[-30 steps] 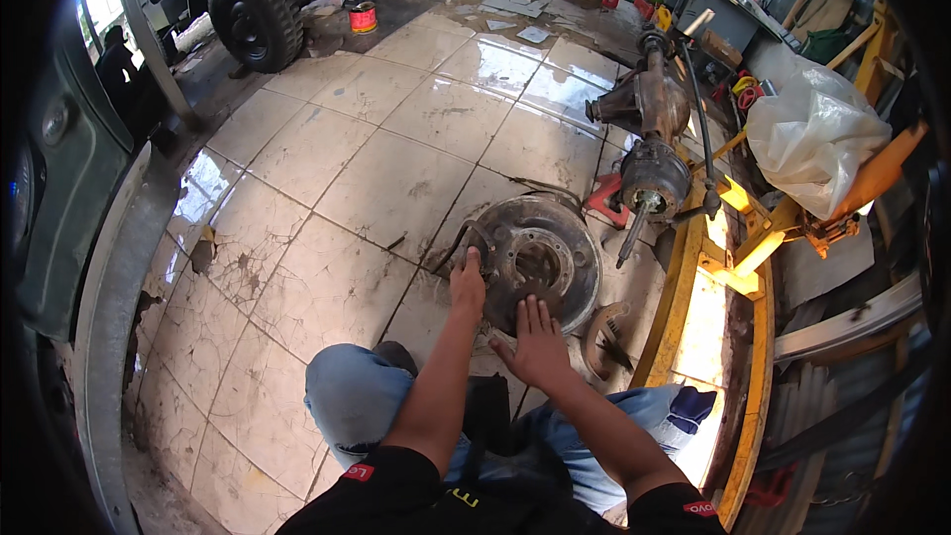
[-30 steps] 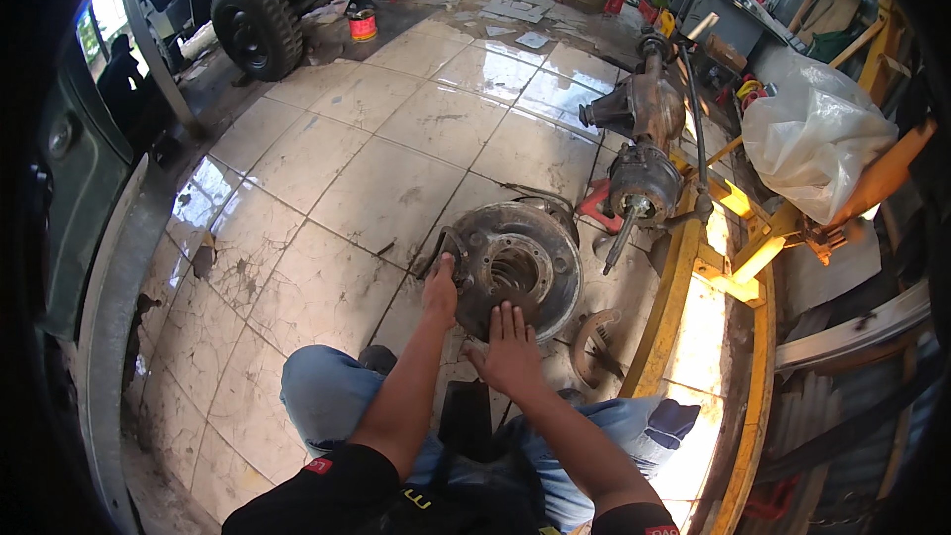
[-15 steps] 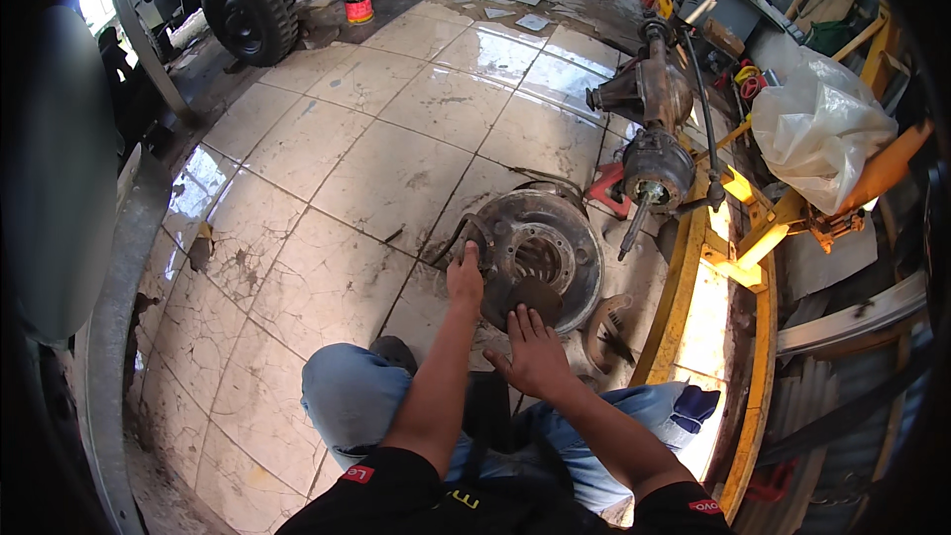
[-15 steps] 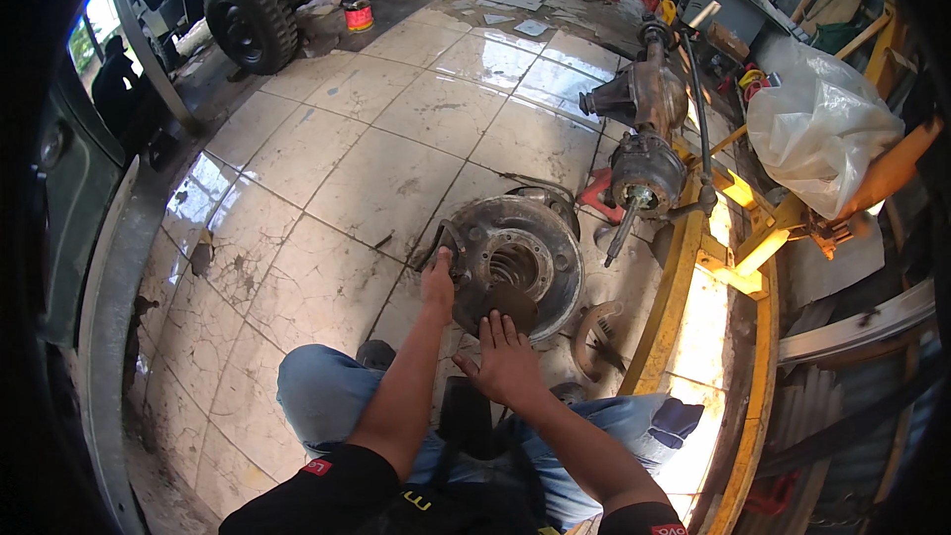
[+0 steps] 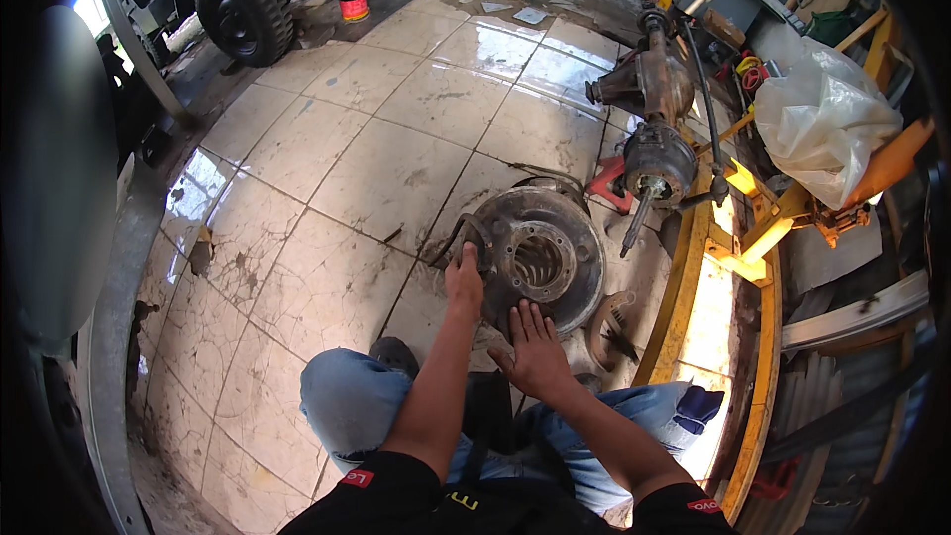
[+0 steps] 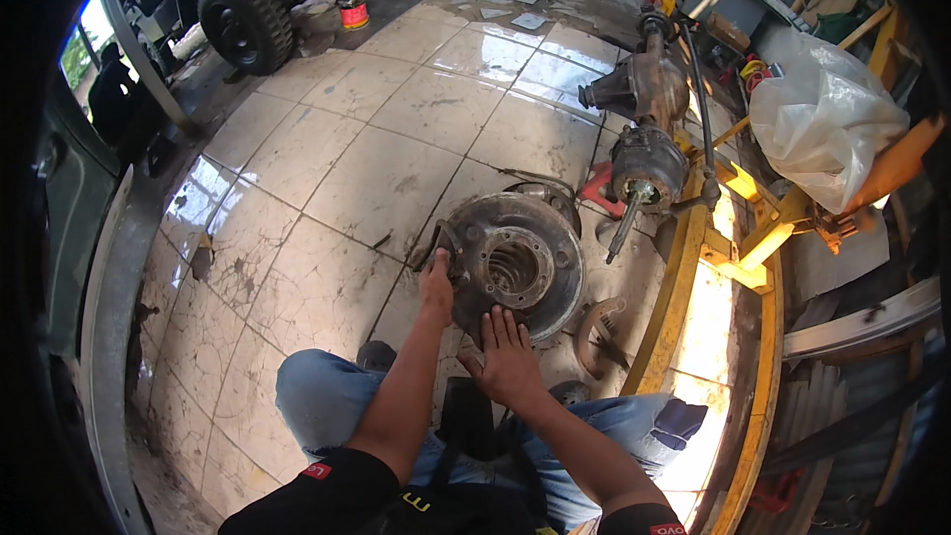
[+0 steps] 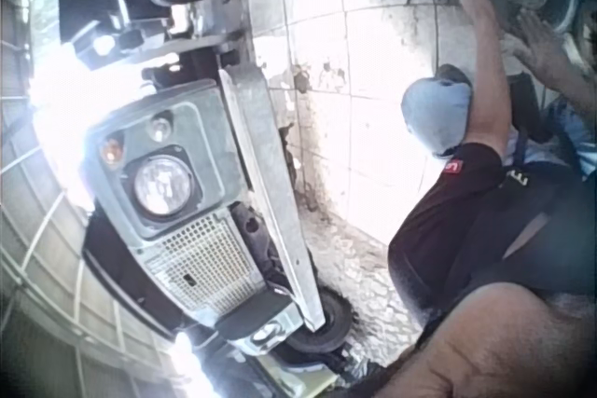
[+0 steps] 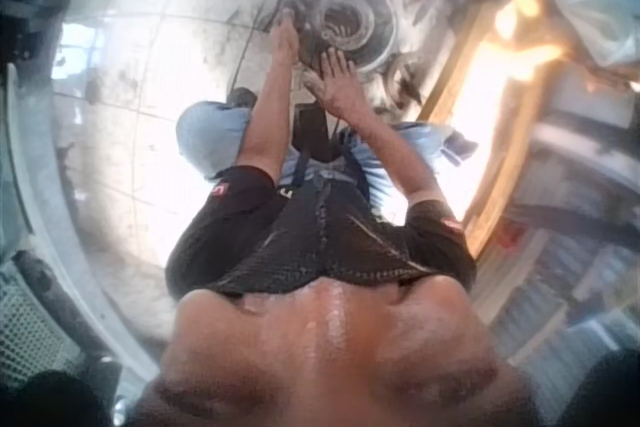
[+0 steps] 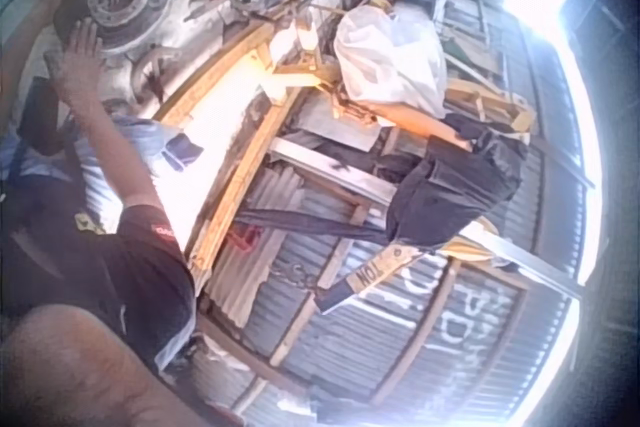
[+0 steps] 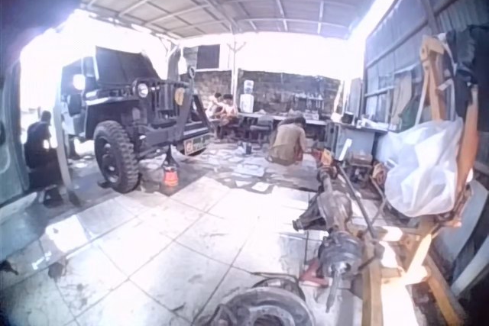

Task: The person sits on the floor and scrubs a brake drum with a sanding block. They repeatedly rub the surface of the drum to remove rust and grime.

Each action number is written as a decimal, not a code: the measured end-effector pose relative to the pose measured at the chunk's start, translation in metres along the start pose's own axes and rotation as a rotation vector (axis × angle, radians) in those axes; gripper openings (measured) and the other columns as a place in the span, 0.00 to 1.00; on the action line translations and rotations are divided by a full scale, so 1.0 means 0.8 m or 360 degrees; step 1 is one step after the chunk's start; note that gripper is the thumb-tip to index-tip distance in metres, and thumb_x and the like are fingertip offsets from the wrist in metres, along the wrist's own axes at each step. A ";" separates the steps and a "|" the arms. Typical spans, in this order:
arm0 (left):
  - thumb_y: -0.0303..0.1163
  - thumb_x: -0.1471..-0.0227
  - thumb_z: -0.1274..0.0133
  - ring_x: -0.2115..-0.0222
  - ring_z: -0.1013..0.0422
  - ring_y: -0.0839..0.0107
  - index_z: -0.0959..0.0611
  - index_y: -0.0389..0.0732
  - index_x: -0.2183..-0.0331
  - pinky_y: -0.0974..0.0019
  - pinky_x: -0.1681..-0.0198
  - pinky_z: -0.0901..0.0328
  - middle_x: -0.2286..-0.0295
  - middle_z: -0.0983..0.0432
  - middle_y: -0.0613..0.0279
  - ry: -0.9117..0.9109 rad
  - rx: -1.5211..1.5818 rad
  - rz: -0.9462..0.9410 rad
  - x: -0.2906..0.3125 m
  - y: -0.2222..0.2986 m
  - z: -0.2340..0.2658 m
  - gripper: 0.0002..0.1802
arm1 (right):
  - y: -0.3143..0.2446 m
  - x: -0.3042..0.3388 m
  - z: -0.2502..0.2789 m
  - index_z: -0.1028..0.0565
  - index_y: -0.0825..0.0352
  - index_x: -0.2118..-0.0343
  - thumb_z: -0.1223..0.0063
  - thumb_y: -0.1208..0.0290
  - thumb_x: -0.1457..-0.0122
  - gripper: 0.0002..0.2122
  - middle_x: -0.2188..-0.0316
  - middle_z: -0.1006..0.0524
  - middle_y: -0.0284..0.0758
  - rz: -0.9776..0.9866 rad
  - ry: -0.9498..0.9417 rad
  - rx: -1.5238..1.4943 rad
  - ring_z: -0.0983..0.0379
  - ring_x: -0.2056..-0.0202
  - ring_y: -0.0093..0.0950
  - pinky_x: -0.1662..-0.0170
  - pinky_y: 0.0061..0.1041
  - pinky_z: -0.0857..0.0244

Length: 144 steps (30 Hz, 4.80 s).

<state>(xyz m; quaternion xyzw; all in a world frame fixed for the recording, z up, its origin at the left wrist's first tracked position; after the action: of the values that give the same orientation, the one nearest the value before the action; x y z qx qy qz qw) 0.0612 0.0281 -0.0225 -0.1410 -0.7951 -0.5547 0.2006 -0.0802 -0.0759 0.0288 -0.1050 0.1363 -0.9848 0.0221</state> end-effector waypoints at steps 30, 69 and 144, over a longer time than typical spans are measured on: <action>0.57 0.40 0.57 0.48 0.34 0.50 0.34 0.26 0.43 0.56 0.46 0.39 0.46 0.34 0.41 0.0018 -0.0349 -0.0101 0.012 0.013 -0.007 0.42 | 0.022 -0.004 0.000 0.51 0.74 0.34 0.74 0.33 0.38 0.44 0.33 0.53 0.51 -0.0088 0.0192 0.0149 0.61 0.31 0.45 0.32 0.45 0.62; 0.56 0.40 0.57 0.47 0.34 0.53 0.31 0.28 0.44 0.56 0.45 0.41 0.46 0.32 0.44 -0.0015 -0.0171 -0.0027 -0.001 0.004 -0.005 0.39 | 0.011 -0.014 0.003 0.49 0.75 0.35 0.71 0.38 0.36 0.41 0.33 0.51 0.52 -0.0138 0.0210 0.0007 0.58 0.32 0.45 0.32 0.46 0.62; 0.55 0.39 0.57 0.49 0.33 0.51 0.29 0.28 0.45 0.57 0.47 0.40 0.49 0.30 0.43 0.0094 -0.0158 -0.0059 -0.008 -0.003 -0.003 0.38 | -0.006 0.018 0.006 0.44 0.69 0.35 0.67 0.44 0.35 0.34 0.34 0.45 0.44 -0.0059 0.0076 -0.0007 0.51 0.33 0.44 0.33 0.47 0.58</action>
<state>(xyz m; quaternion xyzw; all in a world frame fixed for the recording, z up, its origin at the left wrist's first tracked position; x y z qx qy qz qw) 0.0660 0.0251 -0.0267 -0.1196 -0.7628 -0.6010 0.2064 -0.0931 -0.0733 0.0377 -0.0840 0.1370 -0.9870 0.0004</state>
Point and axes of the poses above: each hand's wrist, its own x-axis away from the middle knuckle, its own z-axis out of the back of the hand, y = z × x, the point moved 4 cm from there along -x, towards the middle knuckle
